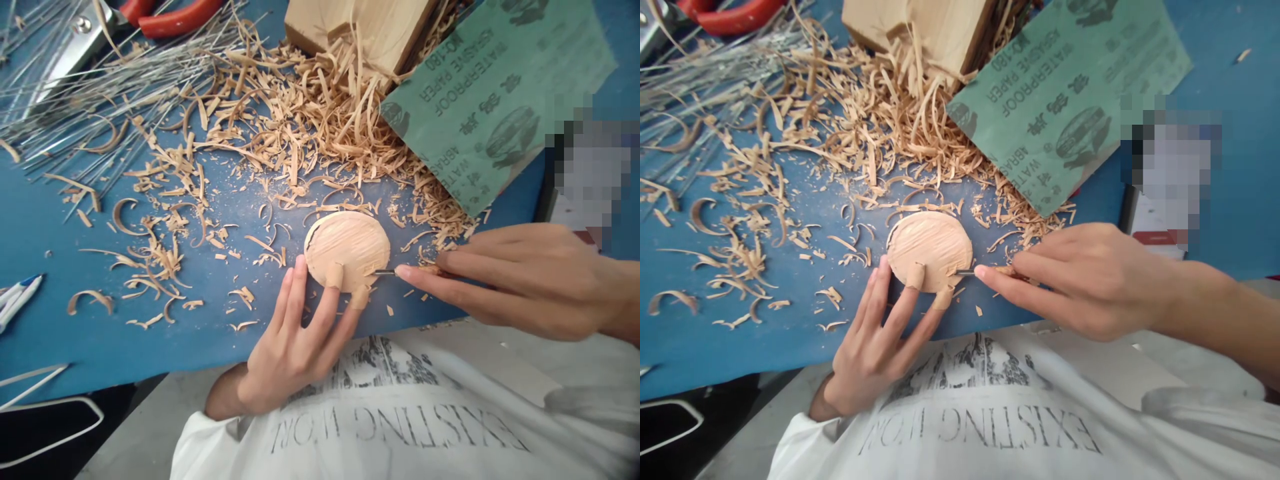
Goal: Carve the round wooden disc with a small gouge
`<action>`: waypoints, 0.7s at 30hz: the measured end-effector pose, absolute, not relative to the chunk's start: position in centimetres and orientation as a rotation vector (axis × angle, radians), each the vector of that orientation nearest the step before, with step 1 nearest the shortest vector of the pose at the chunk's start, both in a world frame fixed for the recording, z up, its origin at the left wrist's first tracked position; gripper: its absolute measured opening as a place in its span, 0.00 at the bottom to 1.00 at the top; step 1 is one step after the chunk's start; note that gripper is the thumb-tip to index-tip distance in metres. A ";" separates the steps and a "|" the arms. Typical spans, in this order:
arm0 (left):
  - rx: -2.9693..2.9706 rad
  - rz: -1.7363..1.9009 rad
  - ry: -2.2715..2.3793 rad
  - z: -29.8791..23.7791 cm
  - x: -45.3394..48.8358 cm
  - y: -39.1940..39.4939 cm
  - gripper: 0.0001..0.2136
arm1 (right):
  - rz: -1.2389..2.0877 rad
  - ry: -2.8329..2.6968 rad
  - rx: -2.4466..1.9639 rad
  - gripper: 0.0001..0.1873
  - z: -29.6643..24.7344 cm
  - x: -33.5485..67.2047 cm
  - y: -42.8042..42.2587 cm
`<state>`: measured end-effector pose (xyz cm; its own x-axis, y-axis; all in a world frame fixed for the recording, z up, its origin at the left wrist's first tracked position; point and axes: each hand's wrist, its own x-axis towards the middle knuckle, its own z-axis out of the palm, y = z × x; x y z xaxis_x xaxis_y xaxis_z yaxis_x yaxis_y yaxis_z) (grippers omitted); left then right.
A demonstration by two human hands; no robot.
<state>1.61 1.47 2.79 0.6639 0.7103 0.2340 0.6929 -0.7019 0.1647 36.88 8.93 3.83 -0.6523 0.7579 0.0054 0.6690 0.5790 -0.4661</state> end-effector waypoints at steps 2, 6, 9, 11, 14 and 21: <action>2.817 0.428 1.183 2.8 1.6 1.5 0.37 | 0.816 -2.750 -0.874 0.28 4.1 36.6 9.1; 2.818 0.423 1.188 2.8 1.5 1.4 0.39 | 0.294 -2.653 -0.864 0.23 4.3 34.9 6.7; 2.819 0.440 1.217 2.7 1.6 1.3 0.39 | 0.166 -2.666 -0.907 0.26 4.3 33.9 4.7; 2.823 0.441 1.223 2.6 1.7 1.2 0.41 | 0.191 -2.662 -0.983 0.31 4.3 33.7 4.1; 2.824 0.440 1.207 2.5 1.6 1.1 0.43 | 0.166 -2.619 -1.130 0.40 4.6 33.9 4.4; 2.809 0.459 1.194 2.4 1.6 1.3 0.38 | 0.367 -2.656 -0.971 0.28 4.5 36.1 6.4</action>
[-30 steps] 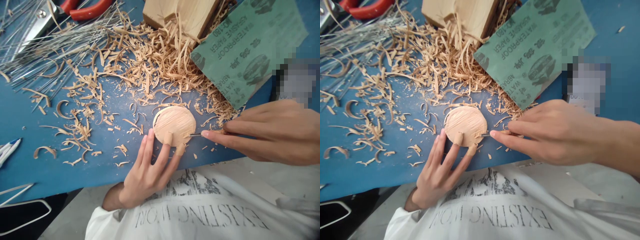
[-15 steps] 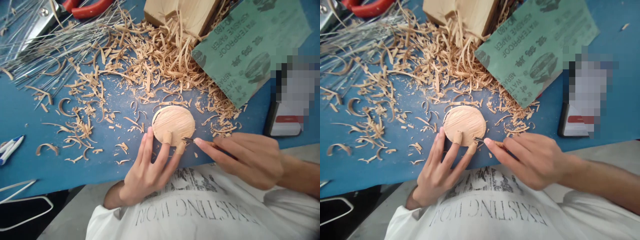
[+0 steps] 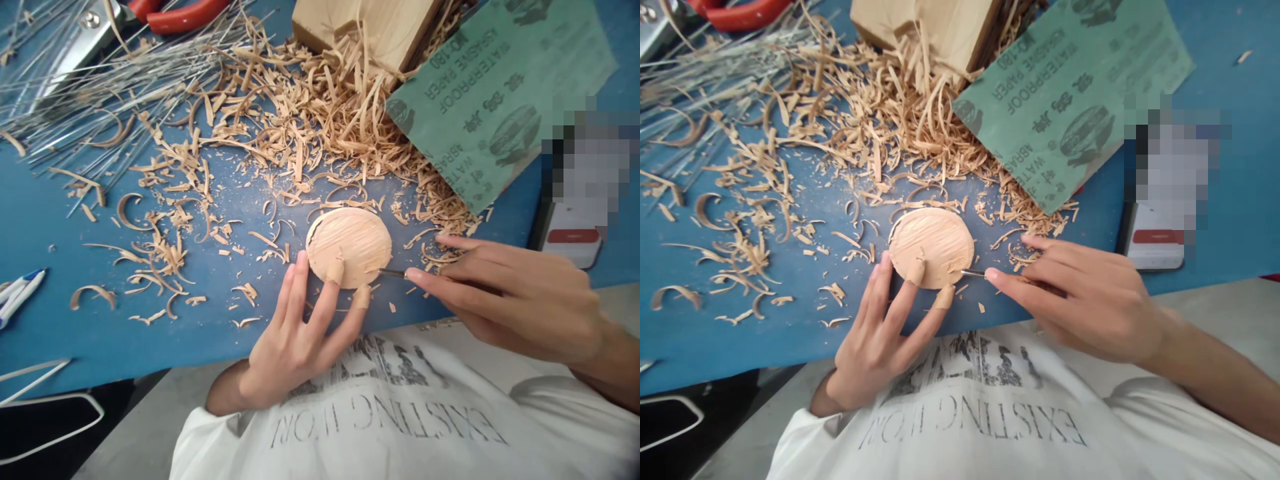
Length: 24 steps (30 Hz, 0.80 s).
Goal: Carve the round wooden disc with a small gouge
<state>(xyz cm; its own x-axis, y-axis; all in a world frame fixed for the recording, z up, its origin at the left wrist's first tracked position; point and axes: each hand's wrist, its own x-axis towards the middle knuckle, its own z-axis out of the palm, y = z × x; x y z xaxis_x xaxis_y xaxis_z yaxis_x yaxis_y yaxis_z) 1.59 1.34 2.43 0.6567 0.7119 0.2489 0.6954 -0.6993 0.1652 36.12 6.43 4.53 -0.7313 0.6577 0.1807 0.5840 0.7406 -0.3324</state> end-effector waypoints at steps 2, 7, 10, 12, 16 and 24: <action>2.798 0.470 1.182 2.4 1.6 1.4 0.37 | 0.452 -2.702 -0.933 0.27 4.4 36.8 6.8; 2.787 0.476 1.181 2.4 1.6 1.4 0.37 | 0.434 -2.753 -0.857 0.27 4.9 37.2 7.8; 2.785 0.485 1.181 2.3 1.6 1.4 0.37 | 0.350 -2.803 -0.780 0.26 5.3 37.1 8.6; 2.788 0.487 1.175 2.3 1.6 1.4 0.38 | 0.345 -2.855 -0.748 0.28 5.6 37.2 9.0; 2.789 0.495 1.173 2.3 1.6 1.4 0.37 | 0.411 -2.907 -0.734 0.40 5.8 37.9 9.3; 2.794 0.495 1.176 2.5 1.7 1.6 0.34 | 0.497 -2.889 -0.779 0.33 6.2 37.9 9.8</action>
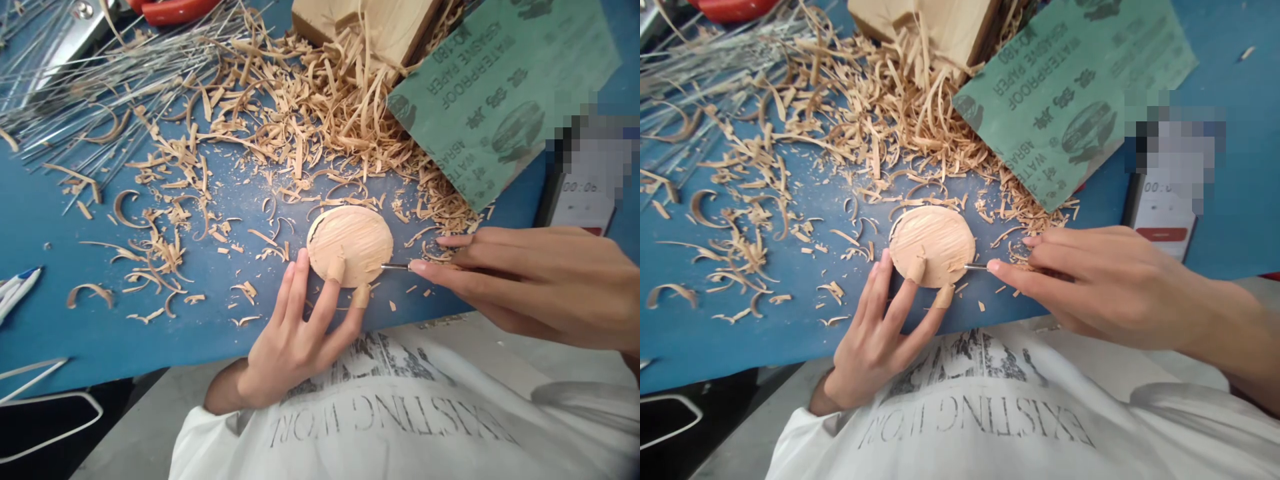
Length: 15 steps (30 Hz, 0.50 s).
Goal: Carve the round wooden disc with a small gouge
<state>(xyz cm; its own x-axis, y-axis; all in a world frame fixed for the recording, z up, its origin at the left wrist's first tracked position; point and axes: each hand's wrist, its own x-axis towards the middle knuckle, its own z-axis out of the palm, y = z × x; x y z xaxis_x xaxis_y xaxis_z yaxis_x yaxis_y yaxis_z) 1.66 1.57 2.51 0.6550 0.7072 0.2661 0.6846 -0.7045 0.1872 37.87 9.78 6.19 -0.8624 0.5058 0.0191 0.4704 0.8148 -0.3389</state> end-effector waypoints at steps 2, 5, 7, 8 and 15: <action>2.796 0.497 1.174 2.5 1.7 1.6 0.34 | 0.537 -2.903 -0.746 0.32 6.3 37.8 10.2; 2.800 0.498 1.171 2.5 1.7 1.6 0.32 | 0.561 -2.935 -0.698 0.33 6.6 37.7 10.7; 2.797 0.499 1.170 2.5 1.7 1.6 0.32 | 0.548 -2.944 -0.686 0.32 6.7 37.5 11.0; 2.795 0.501 1.169 2.5 1.7 1.6 0.31 | 0.540 -2.944 -0.675 0.32 6.8 37.5 11.0; 2.798 0.489 1.176 2.8 1.7 1.8 0.29 | 0.511 -2.843 -0.948 0.26 6.0 38.4 10.1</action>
<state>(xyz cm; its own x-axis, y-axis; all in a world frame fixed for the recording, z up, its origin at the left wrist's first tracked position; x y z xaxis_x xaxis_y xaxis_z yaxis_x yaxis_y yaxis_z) 1.74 1.83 2.83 0.6572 0.7061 0.2637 0.6847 -0.7055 0.1829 38.45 10.11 6.00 -0.8007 0.5990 -0.0097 0.5649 0.7495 -0.3451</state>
